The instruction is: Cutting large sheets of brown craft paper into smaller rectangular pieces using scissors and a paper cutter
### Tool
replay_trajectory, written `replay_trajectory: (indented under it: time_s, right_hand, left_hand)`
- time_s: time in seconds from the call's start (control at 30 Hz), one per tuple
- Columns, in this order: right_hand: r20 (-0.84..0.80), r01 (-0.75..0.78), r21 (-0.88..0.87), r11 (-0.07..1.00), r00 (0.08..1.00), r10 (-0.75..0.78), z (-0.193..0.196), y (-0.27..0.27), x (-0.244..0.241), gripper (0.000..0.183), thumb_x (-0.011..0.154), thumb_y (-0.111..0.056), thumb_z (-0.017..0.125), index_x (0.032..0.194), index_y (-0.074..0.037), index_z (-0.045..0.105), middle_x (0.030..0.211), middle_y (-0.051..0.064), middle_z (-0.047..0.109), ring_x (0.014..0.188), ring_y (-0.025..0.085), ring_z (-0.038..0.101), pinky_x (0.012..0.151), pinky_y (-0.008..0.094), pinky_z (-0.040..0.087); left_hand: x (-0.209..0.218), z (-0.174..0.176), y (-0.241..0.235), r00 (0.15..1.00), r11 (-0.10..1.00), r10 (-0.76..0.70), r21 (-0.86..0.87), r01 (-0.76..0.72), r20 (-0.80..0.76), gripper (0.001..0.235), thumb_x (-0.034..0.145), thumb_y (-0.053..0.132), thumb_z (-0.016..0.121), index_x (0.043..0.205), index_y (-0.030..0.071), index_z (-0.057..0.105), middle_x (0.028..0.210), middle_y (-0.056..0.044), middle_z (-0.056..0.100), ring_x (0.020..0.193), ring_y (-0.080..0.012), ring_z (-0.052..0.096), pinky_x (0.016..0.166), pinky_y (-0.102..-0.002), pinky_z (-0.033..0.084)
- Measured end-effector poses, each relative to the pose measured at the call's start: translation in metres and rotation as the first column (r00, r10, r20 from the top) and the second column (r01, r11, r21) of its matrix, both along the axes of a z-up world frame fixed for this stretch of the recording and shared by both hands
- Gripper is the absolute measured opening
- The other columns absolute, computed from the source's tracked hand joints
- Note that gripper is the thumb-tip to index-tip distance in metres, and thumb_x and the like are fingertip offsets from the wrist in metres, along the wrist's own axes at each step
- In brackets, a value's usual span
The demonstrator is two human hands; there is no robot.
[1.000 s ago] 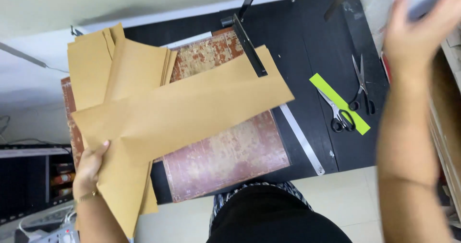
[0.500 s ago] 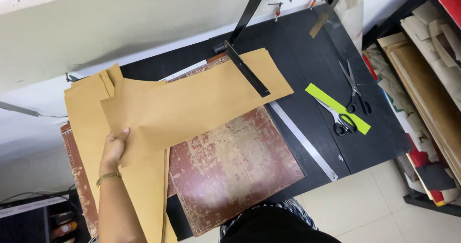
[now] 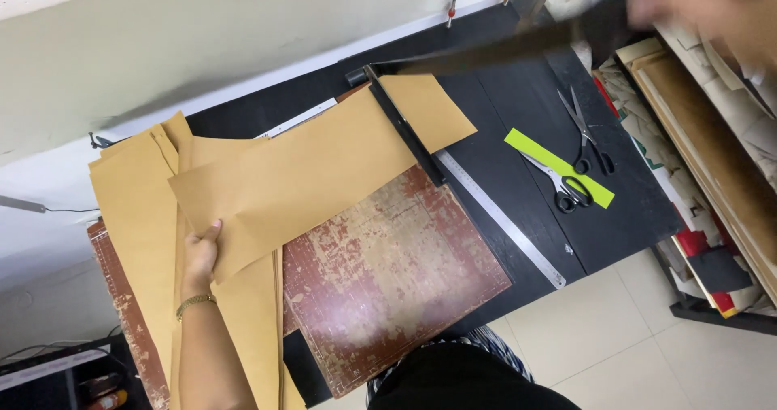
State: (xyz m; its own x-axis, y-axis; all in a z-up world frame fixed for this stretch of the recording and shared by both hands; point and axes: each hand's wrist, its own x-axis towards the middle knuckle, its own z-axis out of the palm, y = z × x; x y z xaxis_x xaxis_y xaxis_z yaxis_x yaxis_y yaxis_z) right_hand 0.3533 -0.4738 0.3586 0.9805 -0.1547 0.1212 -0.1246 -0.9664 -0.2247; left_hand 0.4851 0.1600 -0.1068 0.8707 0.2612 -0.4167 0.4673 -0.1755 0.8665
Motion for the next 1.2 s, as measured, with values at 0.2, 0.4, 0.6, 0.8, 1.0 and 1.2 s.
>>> replay_trajectory:
  time_s: [0.2, 0.4, 0.6, 0.8, 1.0, 1.2]
  right_hand:
    - [-0.426, 0.047, -0.455, 0.889, 0.865, -0.264, -0.152, -0.009, -0.184, 0.057, 0.092, -0.057, 0.053, 0.139, -0.026, 0.047, 0.103, 0.009, 0.079, 0.092, 0.034, 0.076, 0.082, 0.046, 0.059]
    - [-0.686, 0.367, -0.073, 0.927, 0.656, -0.314, -0.361, 0.038, -0.268, 0.046, 0.101, -0.046, 0.043, 0.142, -0.027, 0.032, 0.093, 0.01, 0.077, 0.074, 0.036, 0.077, 0.066, 0.05, 0.06]
    - [-0.792, 0.413, 0.135, 0.901, 0.591, -0.153, -0.349, 0.017, -0.266, 0.053, 0.103, -0.036, 0.051, 0.149, -0.028, 0.026, 0.085, 0.008, 0.074, 0.07, 0.024, 0.071, 0.062, 0.036, 0.054]
    - [-0.327, 0.215, -0.13, 0.968, 0.913, -0.246, -0.12, 0.035, -0.206, 0.057, 0.091, -0.036, 0.069, 0.144, -0.034, 0.048, 0.099, 0.01, 0.081, 0.089, 0.027, 0.079, 0.081, 0.037, 0.057]
    - [0.245, -0.104, 0.017, 0.994, 0.965, 0.096, -0.056, 0.0, -0.104, 0.028, 0.102, -0.009, 0.086, 0.124, 0.004, 0.075, 0.113, 0.019, 0.074, 0.096, 0.03, 0.067, 0.092, 0.038, 0.049]
    - [0.306, -0.2, 0.164, 0.966, 0.941, 0.143, -0.077, -0.108, 0.004, 0.02, 0.136, -0.017, 0.068, 0.128, 0.0, 0.063, 0.127, 0.014, 0.06, 0.12, 0.027, 0.055, 0.111, 0.041, 0.038]
  left_hand:
    - [-0.003, -0.001, 0.0, 1.0, 1.0, 0.011, -0.019, -0.011, -0.02, 0.04, 0.096, 0.031, 0.068, 0.125, 0.004, 0.066, 0.12, -0.012, 0.071, 0.107, -0.0235, 0.069, 0.09, -0.037, 0.057]
    - [-0.008, 0.019, -0.011, 0.999, 1.0, -0.014, -0.007, 0.014, -0.041, 0.043, 0.098, 0.03, 0.064, 0.131, 0.003, 0.064, 0.127, -0.014, 0.068, 0.114, -0.0258, 0.066, 0.096, -0.039, 0.054]
    - [-0.008, 0.026, -0.011, 0.993, 0.991, -0.114, 0.072, 0.11, 0.044, 0.047, 0.099, 0.025, 0.062, 0.139, 0.001, 0.057, 0.136, -0.014, 0.064, 0.122, -0.0262, 0.062, 0.104, -0.036, 0.05]
    - [-0.011, 0.051, -0.015, 0.984, 0.974, -0.17, 0.164, 0.159, 0.056, 0.041, 0.102, 0.027, 0.061, 0.134, 0.001, 0.062, 0.132, -0.014, 0.066, 0.12, -0.0246, 0.064, 0.101, -0.036, 0.05]
    - [-0.002, 0.015, -0.004, 0.98, 0.988, -0.15, 0.052, 0.144, 0.134, 0.037, 0.101, 0.025, 0.065, 0.128, 0.001, 0.065, 0.125, -0.012, 0.069, 0.113, -0.022, 0.066, 0.096, -0.035, 0.054]
    - [-0.005, 0.069, 0.011, 0.979, 0.97, -0.206, 0.136, 0.202, 0.012, 0.037, 0.104, 0.025, 0.063, 0.121, -0.007, 0.068, 0.118, -0.017, 0.07, 0.104, -0.027, 0.067, 0.086, -0.037, 0.054]
